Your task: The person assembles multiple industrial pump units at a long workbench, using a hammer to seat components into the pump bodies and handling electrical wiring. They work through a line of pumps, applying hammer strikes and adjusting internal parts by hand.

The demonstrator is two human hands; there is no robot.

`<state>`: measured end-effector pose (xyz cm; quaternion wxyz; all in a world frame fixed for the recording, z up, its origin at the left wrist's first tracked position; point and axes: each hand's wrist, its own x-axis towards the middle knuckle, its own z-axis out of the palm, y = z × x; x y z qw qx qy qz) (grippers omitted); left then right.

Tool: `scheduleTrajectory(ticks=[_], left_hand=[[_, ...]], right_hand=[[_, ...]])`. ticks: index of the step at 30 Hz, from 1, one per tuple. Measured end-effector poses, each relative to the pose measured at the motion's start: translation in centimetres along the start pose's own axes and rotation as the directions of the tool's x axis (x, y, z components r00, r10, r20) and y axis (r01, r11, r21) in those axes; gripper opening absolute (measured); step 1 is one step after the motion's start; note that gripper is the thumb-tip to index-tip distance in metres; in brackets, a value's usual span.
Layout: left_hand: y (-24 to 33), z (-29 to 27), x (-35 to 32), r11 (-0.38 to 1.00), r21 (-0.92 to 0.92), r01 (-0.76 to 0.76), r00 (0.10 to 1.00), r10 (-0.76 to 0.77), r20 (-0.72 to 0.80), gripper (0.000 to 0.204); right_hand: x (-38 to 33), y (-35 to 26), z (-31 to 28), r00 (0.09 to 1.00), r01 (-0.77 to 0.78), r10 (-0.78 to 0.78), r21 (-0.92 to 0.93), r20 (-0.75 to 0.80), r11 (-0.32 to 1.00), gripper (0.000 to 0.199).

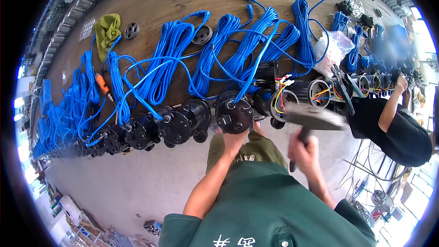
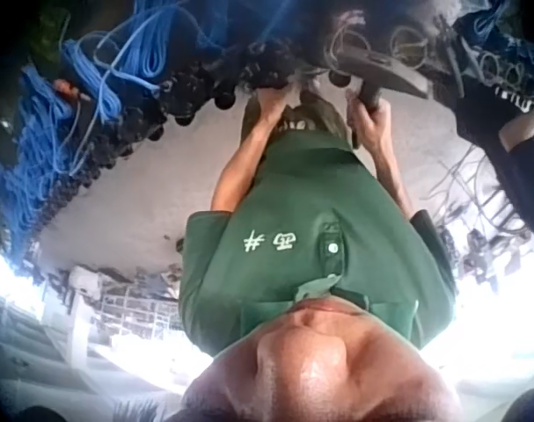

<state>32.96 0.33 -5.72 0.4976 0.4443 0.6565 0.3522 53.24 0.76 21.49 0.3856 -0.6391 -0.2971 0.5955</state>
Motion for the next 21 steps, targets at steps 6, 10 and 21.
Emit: scheduleTrajectory(ticks=[6,10,21], left_hand=[[1.7,-1.4,0.3,0.999,0.013,0.053,0.995,-0.054,0.089,0.038],[2.9,-1.9,-0.8,0.97,-0.216,0.115,0.985,-0.084,0.148,0.026],[2.0,-0.4,-0.4,1.0,-0.029,-0.006,0.999,0.004,-0.052,0.055]], right_hand=[[0.8,2.3,-0.4,0.979,-0.067,0.168,-0.601,0.113,0.796,0.037],[-0.4,0.4,-0.6,0.961,-0.233,0.266,-0.302,0.071,0.924,0.037],[-0.9,2.5,-0.3,0.976,-0.192,0.22,-0.453,0.009,0.871,0.037]])
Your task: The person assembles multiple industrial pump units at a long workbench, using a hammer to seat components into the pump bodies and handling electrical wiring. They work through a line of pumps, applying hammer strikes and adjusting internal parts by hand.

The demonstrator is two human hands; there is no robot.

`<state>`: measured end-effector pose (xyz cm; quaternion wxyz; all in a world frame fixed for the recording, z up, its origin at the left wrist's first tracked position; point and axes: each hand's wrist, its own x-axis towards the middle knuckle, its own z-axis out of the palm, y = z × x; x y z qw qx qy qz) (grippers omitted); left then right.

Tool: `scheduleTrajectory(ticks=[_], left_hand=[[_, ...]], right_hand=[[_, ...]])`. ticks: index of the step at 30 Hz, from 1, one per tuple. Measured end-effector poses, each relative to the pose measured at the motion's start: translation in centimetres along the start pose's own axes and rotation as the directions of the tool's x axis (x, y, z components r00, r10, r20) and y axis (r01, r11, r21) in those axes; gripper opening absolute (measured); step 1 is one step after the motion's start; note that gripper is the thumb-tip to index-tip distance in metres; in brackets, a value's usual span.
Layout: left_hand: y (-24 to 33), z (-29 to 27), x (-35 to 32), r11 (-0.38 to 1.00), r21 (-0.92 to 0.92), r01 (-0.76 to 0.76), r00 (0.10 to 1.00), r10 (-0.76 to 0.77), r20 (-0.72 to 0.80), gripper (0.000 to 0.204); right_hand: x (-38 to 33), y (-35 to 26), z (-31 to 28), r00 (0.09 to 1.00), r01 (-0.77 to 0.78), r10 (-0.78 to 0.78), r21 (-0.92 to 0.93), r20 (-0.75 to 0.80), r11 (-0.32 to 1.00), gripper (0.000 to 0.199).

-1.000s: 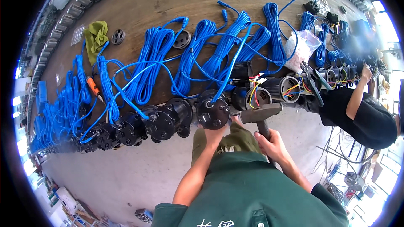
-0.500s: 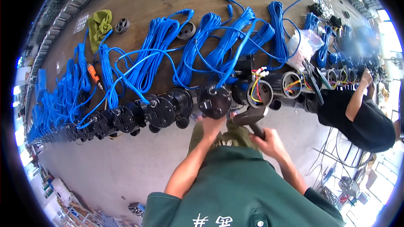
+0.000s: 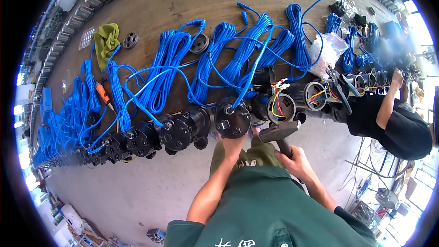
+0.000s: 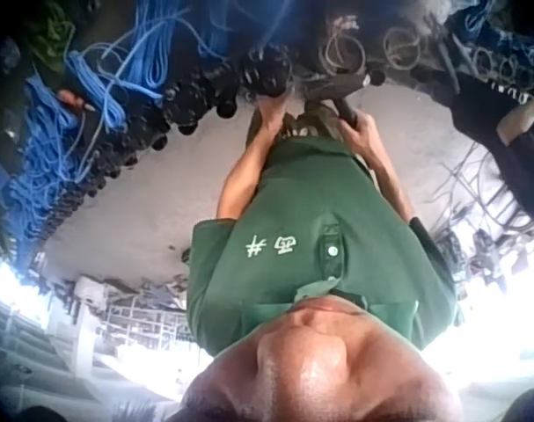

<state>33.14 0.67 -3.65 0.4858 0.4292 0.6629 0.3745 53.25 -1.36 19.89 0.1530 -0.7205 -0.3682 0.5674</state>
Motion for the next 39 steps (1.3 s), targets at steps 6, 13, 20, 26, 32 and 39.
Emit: scheduleTrajectory(ticks=[6,13,20,26,32,39], left_hand=[[-2.7,0.5,0.6,0.999,0.003,-0.043,0.999,0.043,0.022,0.059],[-0.4,0.3,0.0,0.997,0.064,0.052,0.999,-0.052,0.0,0.054],[-1.1,0.1,0.4,0.976,-0.168,0.136,0.989,-0.144,-0.04,0.048],[-4.7,-0.6,-0.3,0.985,-0.065,0.159,0.984,-0.153,0.088,0.032],[0.7,-1.9,-0.6,0.963,-0.203,0.177,0.978,-0.15,0.144,0.031],[-2.9,-0.7,0.2,0.988,-0.061,0.139,0.987,-0.133,0.084,0.026]], right_hand=[[-0.6,-1.0,-1.0,0.992,0.104,-0.1,0.04,-0.08,0.994,0.032],[-1.1,-2.4,-3.1,0.988,0.154,-0.156,0.313,-0.019,0.937,0.026],[1.2,-0.7,1.5,0.994,-0.019,0.007,0.113,0.105,0.993,0.039],[0.0,-0.3,-2.5,0.996,-0.078,0.071,0.123,0.062,0.989,0.039],[-0.7,1.6,-1.3,1.0,-0.018,0.017,-0.058,-0.018,0.998,0.044],[-2.1,1.4,0.9,0.999,-0.036,0.036,0.029,-0.009,0.999,0.044]])
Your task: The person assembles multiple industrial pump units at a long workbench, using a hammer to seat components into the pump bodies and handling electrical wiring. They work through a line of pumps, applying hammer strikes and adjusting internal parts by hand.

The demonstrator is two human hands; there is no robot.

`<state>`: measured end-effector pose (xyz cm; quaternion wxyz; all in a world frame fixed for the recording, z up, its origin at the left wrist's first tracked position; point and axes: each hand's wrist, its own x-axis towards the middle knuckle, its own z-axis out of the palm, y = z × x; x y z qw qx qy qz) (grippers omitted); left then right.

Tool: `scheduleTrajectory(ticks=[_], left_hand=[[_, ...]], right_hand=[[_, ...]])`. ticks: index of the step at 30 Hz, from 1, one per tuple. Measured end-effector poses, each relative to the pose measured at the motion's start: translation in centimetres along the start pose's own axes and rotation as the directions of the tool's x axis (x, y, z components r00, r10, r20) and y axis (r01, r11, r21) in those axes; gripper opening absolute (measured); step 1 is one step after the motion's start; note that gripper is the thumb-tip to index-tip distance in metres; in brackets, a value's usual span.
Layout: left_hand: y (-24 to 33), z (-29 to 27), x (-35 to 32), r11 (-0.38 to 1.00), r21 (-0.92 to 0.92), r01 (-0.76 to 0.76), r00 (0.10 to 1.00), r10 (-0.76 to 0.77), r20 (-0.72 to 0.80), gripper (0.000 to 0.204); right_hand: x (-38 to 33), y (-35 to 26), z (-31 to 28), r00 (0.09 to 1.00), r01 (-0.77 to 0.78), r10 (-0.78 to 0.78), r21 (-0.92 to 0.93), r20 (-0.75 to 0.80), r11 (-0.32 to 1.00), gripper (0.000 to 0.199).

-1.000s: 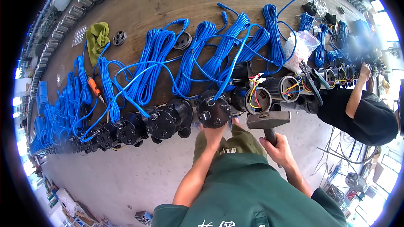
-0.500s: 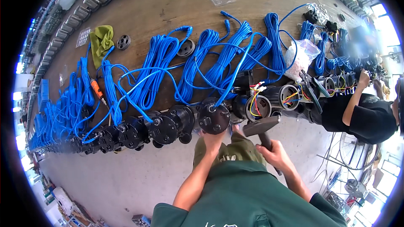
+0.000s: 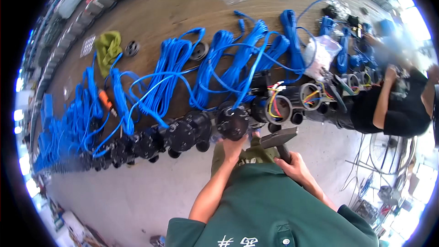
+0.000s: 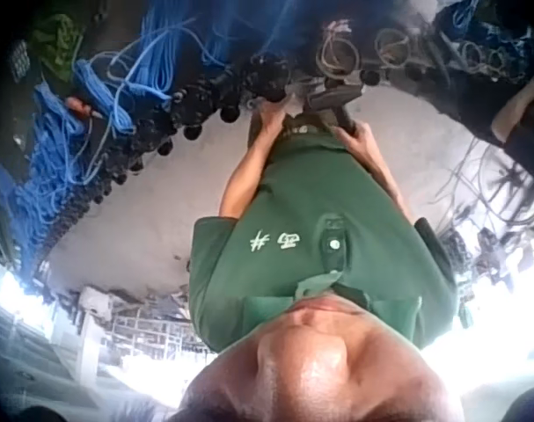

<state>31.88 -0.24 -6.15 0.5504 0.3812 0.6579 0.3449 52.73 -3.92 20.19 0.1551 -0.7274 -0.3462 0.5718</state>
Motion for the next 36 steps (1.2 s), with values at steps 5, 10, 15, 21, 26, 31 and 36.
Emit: scheduleTrajectory(ticks=[5,10,15,21,26,31,36], left_hand=[[10.1,-4.6,-2.2,0.944,0.27,0.19,0.907,-0.274,0.319,0.04],[22.6,-1.1,-6.5,0.973,0.228,-0.044,0.808,-0.1,0.581,0.023],[34.4,12.0,-6.9,0.512,0.097,-0.854,0.461,0.656,0.597,0.043],[34.8,31.2,-1.2,-0.332,0.26,-0.907,0.097,0.436,0.895,0.104],[37.6,32.5,0.8,-0.056,0.308,-0.95,0.274,0.33,0.903,0.095],[44.0,34.1,6.9,0.636,0.347,-0.689,0.666,0.368,0.649,0.06],[48.1,38.1,12.9,0.318,0.305,-0.898,0.432,0.771,0.469,0.094]], right_hand=[[-2.0,0.0,-3.5,0.912,0.156,-0.192,-0.128,-0.361,0.979,0.032],[-1.7,1.9,-13.7,0.5,0.186,-0.447,-0.413,-0.742,0.892,0.03],[2.2,0.5,-25.6,0.407,-0.023,-0.351,-0.393,-0.843,0.919,0.038],[9.0,1.5,-33.9,0.464,0.113,-0.419,-0.416,-0.781,0.902,0.038],[9.9,6.3,-35.0,0.507,0.16,-0.294,-0.247,-0.811,0.956,0.03],[9.7,9.9,-34.9,0.522,0.269,-0.287,-0.165,-0.803,0.949,0.03],[9.8,9.5,-35.0,0.578,0.256,-0.383,-0.285,-0.72,0.924,0.037]])
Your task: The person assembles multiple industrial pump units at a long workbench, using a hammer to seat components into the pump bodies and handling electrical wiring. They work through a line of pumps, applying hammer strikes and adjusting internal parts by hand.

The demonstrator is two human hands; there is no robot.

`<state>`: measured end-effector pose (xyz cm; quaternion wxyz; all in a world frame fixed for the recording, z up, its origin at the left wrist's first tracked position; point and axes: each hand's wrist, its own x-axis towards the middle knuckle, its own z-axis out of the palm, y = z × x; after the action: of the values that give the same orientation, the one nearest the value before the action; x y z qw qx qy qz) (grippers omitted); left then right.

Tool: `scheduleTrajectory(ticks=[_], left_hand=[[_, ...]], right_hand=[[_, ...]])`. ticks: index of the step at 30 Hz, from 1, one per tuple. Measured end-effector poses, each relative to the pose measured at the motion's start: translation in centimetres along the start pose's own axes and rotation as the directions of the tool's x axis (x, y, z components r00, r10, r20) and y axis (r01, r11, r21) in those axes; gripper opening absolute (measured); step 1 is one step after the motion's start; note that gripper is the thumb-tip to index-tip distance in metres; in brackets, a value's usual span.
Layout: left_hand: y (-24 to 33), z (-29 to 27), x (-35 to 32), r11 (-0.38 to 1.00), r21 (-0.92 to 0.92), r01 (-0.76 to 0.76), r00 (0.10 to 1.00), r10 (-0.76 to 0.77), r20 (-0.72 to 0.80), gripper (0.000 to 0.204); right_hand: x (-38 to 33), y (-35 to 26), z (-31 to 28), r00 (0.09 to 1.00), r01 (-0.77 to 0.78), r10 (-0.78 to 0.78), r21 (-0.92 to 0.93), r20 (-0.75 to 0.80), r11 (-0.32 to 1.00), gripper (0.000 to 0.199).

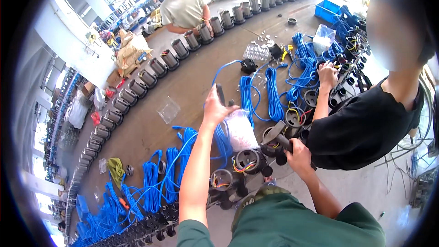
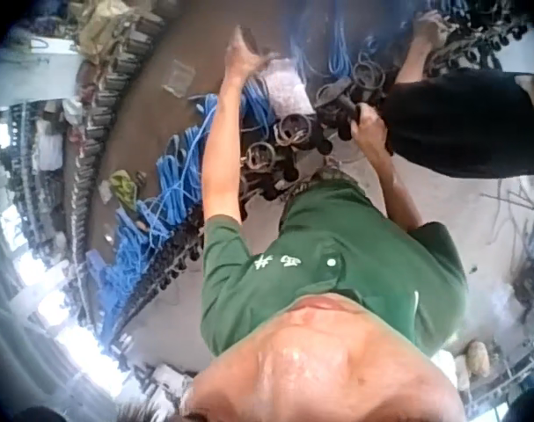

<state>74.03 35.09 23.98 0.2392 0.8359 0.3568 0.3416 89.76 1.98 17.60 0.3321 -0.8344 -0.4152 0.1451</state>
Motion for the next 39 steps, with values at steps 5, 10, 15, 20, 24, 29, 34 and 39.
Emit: scheduleTrajectory(ticks=[5,10,15,20,24,29,34,39], left_hand=[[1.8,-3.8,-3.1,0.987,0.141,0.075,0.993,-0.087,0.079,0.069],[-4.7,-12.9,-17.5,0.854,0.2,0.48,0.774,-0.52,0.361,0.033],[-10.4,-16.0,-25.9,0.84,0.159,0.518,0.765,-0.539,0.352,0.037],[-11.3,-15.4,-28.1,0.72,0.323,0.614,0.743,-0.665,0.07,0.041],[-9.4,-13.6,-26.0,0.487,0.473,0.734,0.607,-0.783,-0.136,0.042],[-16.5,-13.9,-31.3,0.248,-0.037,0.968,0.251,-0.956,0.15,0.034],[-10.4,-14.3,-30.7,0.679,-0.487,0.549,0.696,-0.695,-0.183,0.043],[-2.0,-14.9,-31.1,0.564,-0.804,0.186,0.808,-0.554,-0.202,0.047]], right_hand=[[-1.0,-0.9,-0.7,0.983,0.135,-0.154,-0.171,-0.103,0.976,0.049],[-4.8,-5.0,-0.9,0.938,0.258,-0.26,-0.039,-0.229,0.965,0.044],[-6.3,-10.0,2.8,0.878,0.462,-0.478,0.203,0.036,0.863,0.031],[-4.6,-16.7,7.1,0.672,0.569,-0.686,0.399,0.278,0.719,0.019],[-1.9,-20.1,11.9,0.591,0.609,-0.733,0.409,0.338,0.68,0.018],[-3.0,-24.7,16.2,0.535,0.471,-0.652,0.45,0.538,0.758,0.03],[3.1,-21.3,18.3,0.624,0.054,-0.424,0.505,0.657,0.862,0.057],[2.8,-24.9,17.7,0.171,-0.508,-0.307,0.351,0.936,0.786,0.074]])
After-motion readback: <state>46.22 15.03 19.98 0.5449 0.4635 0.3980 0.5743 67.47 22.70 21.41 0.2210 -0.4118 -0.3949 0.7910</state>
